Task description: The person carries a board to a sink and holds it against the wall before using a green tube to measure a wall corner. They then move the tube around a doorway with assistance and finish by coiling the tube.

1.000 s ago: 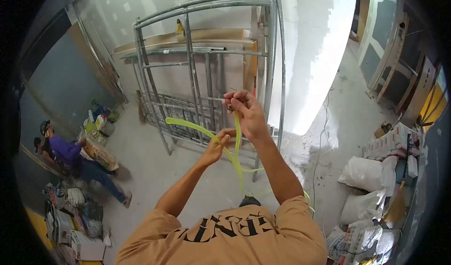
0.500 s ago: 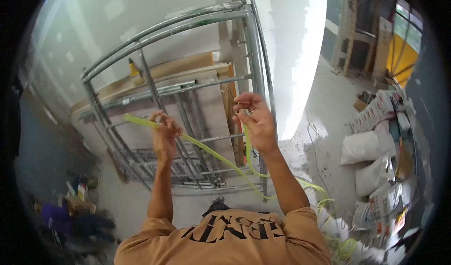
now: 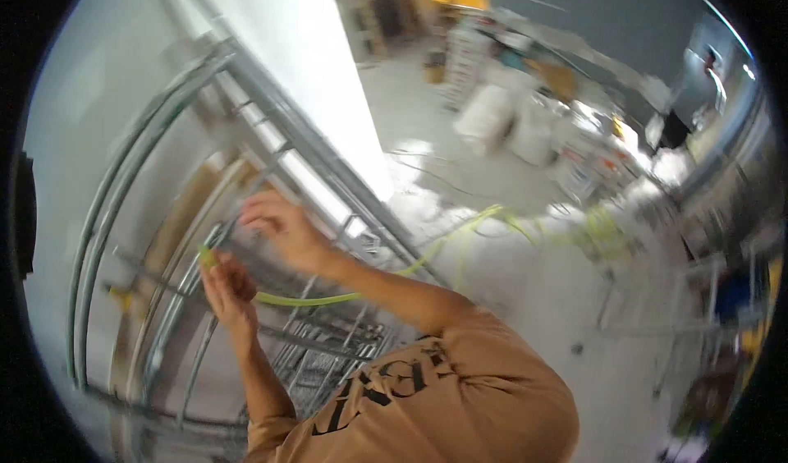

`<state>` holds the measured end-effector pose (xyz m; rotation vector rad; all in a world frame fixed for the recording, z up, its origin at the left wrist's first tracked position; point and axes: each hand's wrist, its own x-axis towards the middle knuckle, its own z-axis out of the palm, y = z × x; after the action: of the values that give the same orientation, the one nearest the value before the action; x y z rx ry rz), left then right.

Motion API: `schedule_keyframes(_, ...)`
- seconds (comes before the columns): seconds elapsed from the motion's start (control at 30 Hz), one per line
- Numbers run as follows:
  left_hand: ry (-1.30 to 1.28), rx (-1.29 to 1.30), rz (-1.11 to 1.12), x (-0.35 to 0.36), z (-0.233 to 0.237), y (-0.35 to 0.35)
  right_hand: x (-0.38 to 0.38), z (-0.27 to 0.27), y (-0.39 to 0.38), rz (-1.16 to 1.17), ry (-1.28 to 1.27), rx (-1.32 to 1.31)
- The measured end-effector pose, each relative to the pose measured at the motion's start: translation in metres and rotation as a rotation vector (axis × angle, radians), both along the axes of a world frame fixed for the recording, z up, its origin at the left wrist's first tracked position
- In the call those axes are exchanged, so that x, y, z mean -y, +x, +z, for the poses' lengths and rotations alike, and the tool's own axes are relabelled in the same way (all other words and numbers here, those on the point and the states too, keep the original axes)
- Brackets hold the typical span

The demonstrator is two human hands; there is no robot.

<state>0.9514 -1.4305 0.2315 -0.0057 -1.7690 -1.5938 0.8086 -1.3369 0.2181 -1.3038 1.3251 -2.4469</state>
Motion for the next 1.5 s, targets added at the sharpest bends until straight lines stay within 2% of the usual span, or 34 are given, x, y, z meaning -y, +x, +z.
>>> schedule_keyframes(0.07,0.119,0.058,-0.022,-0.004,-0.018,-0.005,-0.006,-0.005,0.009,-0.165,0.093,-0.094)
schedule_keyframes(0.13,0.114,0.075,-0.161,-0.006,-0.028,-0.014,-0.016,-0.012,0.007,-0.27,0.208,-0.169)
schedule_keyframes(0.2,0.103,0.09,-0.24,-0.002,-0.031,-0.019,-0.03,-0.023,0.005,-0.245,0.401,-0.07)
schedule_keyframes(0.23,0.098,0.09,-0.254,-0.005,-0.03,-0.023,-0.039,-0.033,0.003,-0.279,0.405,-0.069)
schedule_keyframes(0.33,0.181,0.158,-0.285,-0.005,-0.051,-0.036,-0.054,-0.046,-0.003,-0.322,0.491,-0.193)
schedule_keyframes(0.4,-0.197,0.064,-0.151,-0.03,-0.058,-0.051,-0.076,-0.031,-0.004,-0.377,0.607,-0.163)
schedule_keyframes(0.43,-0.196,0.061,-0.141,-0.037,-0.052,-0.056,-0.082,-0.025,0.002,-0.369,0.606,-0.17)
schedule_keyframes(0.5,-0.375,0.032,-0.224,-0.046,-0.039,-0.065,-0.091,-0.007,0.016,-0.551,0.418,-0.272)
schedule_keyframes(0.53,-0.374,0.033,-0.22,-0.048,-0.035,-0.066,-0.095,0.0,0.022,-0.546,0.419,-0.273)
schedule_keyframes(0.6,-0.44,-0.042,-0.168,-0.054,-0.027,-0.071,-0.105,0.009,0.029,-0.48,0.587,-0.191)
schedule_keyframes(0.63,-0.439,-0.052,-0.202,-0.057,-0.028,-0.076,-0.093,-0.011,0.022,-0.456,0.595,-0.153)
schedule_keyframes(0.7,-0.334,0.005,-0.222,-0.054,-0.037,-0.081,-0.107,0.0,0.036,-0.397,0.518,-0.108)
schedule_keyframes(0.77,-0.352,-0.009,-0.22,-0.058,-0.037,-0.082,-0.109,-0.002,0.029,-0.367,0.521,-0.044)
schedule_keyframes(0.83,-0.349,-0.077,-0.213,-0.062,-0.033,-0.09,-0.111,-0.011,0.02,-0.224,0.393,-0.078)
schedule_keyframes(0.93,-0.255,0.062,-0.263,-0.068,-0.02,-0.093,-0.112,-0.018,0.01,-0.199,0.412,0.011)
schedule_keyframes(0.97,-0.203,0.087,-0.27,-0.067,-0.024,-0.098,-0.111,-0.02,0.007,-0.268,0.424,0.004)
schedule_keyframes(1.0,-0.204,0.075,-0.239,-0.059,-0.027,-0.104,-0.11,-0.022,0.0,-0.241,0.422,-0.016)
schedule_keyframes(1.07,-0.279,-0.079,-0.191,-0.048,-0.033,-0.114,-0.117,-0.027,-0.013,-0.304,0.267,0.158)
schedule_keyframes(1.1,0.025,0.046,-0.25,-0.058,-0.014,-0.104,-0.125,-0.028,-0.018,-0.355,0.146,0.183)
schedule_keyframes(1.13,0.026,0.046,-0.241,-0.057,-0.005,-0.104,-0.134,-0.028,-0.022,-0.404,0.025,0.21)
schedule_keyframes(1.17,0.073,0.048,-0.322,-0.055,0.001,-0.105,-0.144,-0.022,-0.023,-0.398,-0.072,0.306)
schedule_keyframes(1.2,0.119,0.052,-0.401,-0.053,0.007,-0.105,-0.152,-0.018,-0.018,-0.385,-0.068,0.307)
schedule_keyframes(1.23,-0.029,0.199,-0.348,-0.056,0.013,-0.106,-0.158,-0.013,-0.012,-0.386,0.094,0.271)
schedule_keyframes(1.27,-0.165,0.195,-0.423,-0.048,-0.001,-0.117,-0.16,-0.01,-0.01,-0.388,0.254,0.232)
schedule_keyframes(1.3,-0.201,0.197,-0.469,-0.051,-0.006,-0.124,-0.156,-0.015,-0.005,-0.362,0.398,0.307)
schedule_keyframes(1.33,-0.238,0.2,-0.518,-0.057,-0.006,-0.129,-0.156,-0.023,-0.001,-0.356,0.399,0.308)
schedule_keyframes(1.37,-0.239,0.201,-0.517,-0.064,-0.001,-0.128,-0.158,-0.034,0.0,-0.255,0.519,0.225)
schedule_keyframes(1.43,-0.191,0.197,-0.833,-0.079,0.012,-0.128,-0.165,-0.057,-0.016,-0.144,0.834,0.063)
schedule_keyframes(1.47,-0.194,0.19,-0.863,-0.079,0.009,-0.129,-0.166,-0.055,-0.015,-0.175,0.836,0.072)
schedule_keyframes(1.5,-0.292,0.244,-0.83,-0.077,0.003,-0.133,-0.172,-0.052,-0.012,-0.019,0.687,0.084)
